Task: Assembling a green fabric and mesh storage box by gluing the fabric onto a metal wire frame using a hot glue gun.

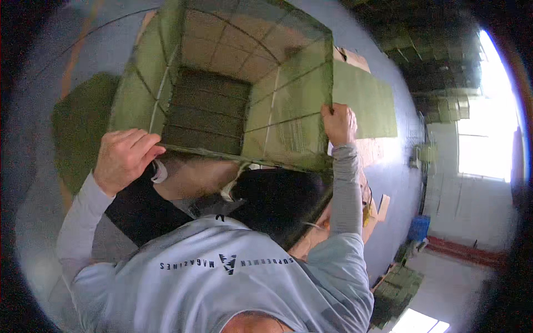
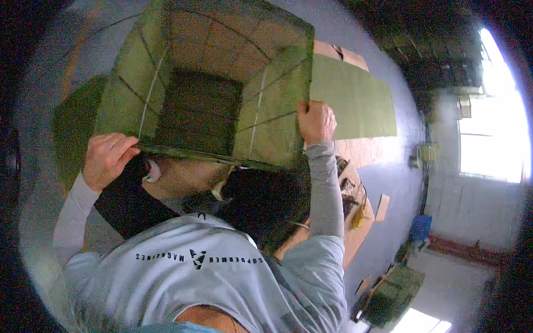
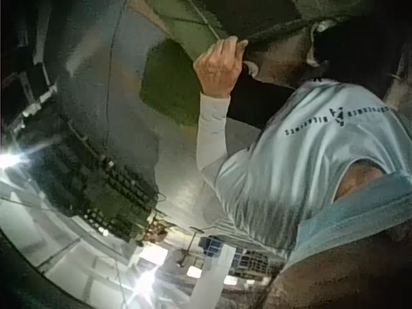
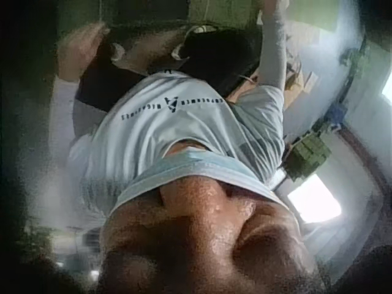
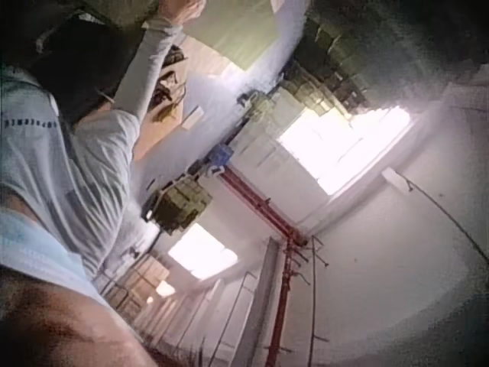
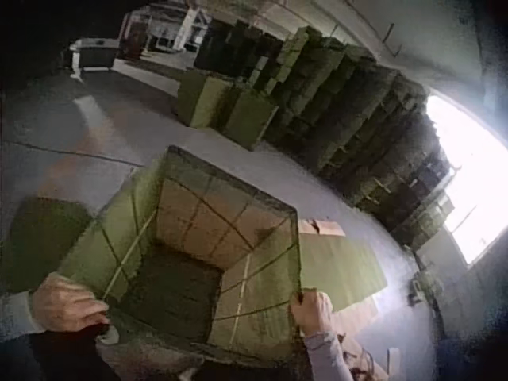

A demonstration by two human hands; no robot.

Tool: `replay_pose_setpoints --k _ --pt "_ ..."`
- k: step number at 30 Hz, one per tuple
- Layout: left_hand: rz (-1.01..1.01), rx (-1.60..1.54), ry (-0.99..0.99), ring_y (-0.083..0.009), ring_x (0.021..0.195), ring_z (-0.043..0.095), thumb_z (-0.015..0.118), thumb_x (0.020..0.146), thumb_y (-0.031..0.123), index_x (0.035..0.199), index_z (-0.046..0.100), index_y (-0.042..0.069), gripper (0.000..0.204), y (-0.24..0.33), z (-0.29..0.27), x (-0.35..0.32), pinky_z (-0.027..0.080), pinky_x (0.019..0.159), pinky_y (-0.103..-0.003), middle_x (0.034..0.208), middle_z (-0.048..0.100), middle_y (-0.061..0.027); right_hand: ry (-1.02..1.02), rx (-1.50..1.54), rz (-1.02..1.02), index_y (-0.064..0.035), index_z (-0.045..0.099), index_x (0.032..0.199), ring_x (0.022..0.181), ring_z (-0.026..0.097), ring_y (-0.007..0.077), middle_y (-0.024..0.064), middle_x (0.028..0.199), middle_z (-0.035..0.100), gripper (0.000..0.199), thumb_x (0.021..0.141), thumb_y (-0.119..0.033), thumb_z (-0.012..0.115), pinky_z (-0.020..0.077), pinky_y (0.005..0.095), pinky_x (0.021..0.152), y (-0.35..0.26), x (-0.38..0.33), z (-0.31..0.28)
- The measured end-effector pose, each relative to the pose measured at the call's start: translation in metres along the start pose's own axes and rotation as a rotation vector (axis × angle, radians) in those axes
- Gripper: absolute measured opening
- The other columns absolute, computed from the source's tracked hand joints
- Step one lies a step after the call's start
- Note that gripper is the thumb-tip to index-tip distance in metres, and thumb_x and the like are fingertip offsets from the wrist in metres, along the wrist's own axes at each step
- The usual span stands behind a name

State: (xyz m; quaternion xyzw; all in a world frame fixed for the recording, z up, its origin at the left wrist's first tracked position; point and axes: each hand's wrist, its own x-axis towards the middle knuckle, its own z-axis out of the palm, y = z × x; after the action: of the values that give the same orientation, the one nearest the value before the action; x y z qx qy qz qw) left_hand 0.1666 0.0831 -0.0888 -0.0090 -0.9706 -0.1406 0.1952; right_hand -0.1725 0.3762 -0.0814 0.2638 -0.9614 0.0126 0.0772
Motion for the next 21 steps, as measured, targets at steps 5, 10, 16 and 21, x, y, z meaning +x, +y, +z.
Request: replay_pose_setpoints --k 5,10,16,21 --pt "0.016 -0.024 0.019 -0.0261 0.065 0.061 0.069 0.079 0.022 0.086 0.061 0.007 0.019 -0.006 0.003 0.007 0.047 0.055 -0.037 0.073 0.062 -0.0081 -0.036 -0.046 -0.101 -0.0045 0.068 0.077 0.077 0.063 0.0407 0.0215 0.077 0.064 0.049 0.087 -0.050 0.052 0.0500 0.0477 0.068 0.005 0.016 -0.002" --pt "0.008 -0.059 -0.104 -0.0241 0.066 0.063 0.068 0.080 0.022 0.089 0.062 0.006 0.019 -0.005 -0.004 0.007 0.048 0.056 -0.036 0.075 0.063 -0.0077 0.143 -0.004 -0.086 -0.0037 0.064 0.073 0.073 0.061 0.0418 0.0207 0.077 0.064 0.047 0.090 -0.046 0.052 0.0471 0.0507 0.065 0.008 0.041 0.015" --pt "-0.155 -0.167 0.138 -0.0233 0.089 0.067 0.057 0.091 0.021 0.106 0.066 0.004 0.024 -0.053 -0.044 0.050 0.051 0.078 -0.032 0.098 0.069 -0.0115 0.148 0.015 -0.128 -0.0054 0.064 0.079 0.073 0.060 0.0404 0.0203 0.077 0.062 0.037 0.090 -0.040 0.054 0.0463 0.0503 0.065 -0.009 0.039 0.008" --pt "-0.363 -0.167 0.227 -0.0200 0.108 0.060 0.052 0.096 0.033 0.119 0.059 0.005 0.038 -0.142 -0.036 0.142 0.046 0.091 -0.031 0.115 0.064 -0.0112 0.367 0.160 -0.121 -0.0039 0.062 0.091 0.071 0.059 0.0407 0.0208 0.077 0.063 0.029 0.092 -0.031 0.051 0.0464 0.0496 0.064 0.002 -0.006 0.018"
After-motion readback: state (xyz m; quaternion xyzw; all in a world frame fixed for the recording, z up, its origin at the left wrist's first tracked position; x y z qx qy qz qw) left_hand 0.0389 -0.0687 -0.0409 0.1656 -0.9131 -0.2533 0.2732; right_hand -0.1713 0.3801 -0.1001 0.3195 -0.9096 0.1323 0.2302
